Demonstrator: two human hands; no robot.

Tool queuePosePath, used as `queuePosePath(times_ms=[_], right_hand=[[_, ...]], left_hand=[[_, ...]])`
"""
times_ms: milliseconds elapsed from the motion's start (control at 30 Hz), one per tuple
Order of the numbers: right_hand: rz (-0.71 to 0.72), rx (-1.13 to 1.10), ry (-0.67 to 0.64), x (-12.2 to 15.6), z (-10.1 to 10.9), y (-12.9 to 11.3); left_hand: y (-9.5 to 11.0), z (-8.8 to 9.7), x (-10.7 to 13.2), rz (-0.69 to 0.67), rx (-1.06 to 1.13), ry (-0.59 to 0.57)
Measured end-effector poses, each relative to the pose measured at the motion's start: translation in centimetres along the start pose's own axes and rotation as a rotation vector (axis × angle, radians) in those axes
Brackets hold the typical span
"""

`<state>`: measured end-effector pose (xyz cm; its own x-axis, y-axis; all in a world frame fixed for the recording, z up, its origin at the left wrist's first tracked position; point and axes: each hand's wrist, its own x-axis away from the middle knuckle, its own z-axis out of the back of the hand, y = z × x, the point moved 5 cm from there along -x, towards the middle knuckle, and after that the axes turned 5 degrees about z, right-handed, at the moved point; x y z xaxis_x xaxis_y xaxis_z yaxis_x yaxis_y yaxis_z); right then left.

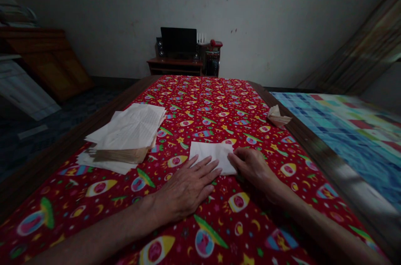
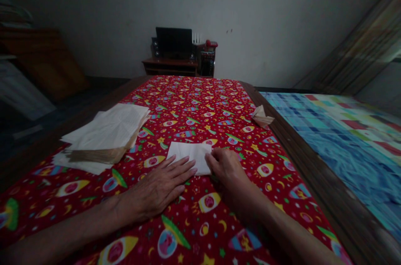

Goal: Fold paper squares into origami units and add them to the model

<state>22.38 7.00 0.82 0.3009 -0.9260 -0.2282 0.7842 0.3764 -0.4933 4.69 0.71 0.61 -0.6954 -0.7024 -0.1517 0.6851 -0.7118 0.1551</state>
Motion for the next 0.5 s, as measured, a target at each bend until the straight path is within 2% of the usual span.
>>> queuePosePath(times_ms=[500], right_hand=[[-0.006, 0.136, -0.005, 0.14, 0.06, -0.61]], left_hand=[[-0.05, -0.04, 0.03, 0.010, -0.012, -0.017]])
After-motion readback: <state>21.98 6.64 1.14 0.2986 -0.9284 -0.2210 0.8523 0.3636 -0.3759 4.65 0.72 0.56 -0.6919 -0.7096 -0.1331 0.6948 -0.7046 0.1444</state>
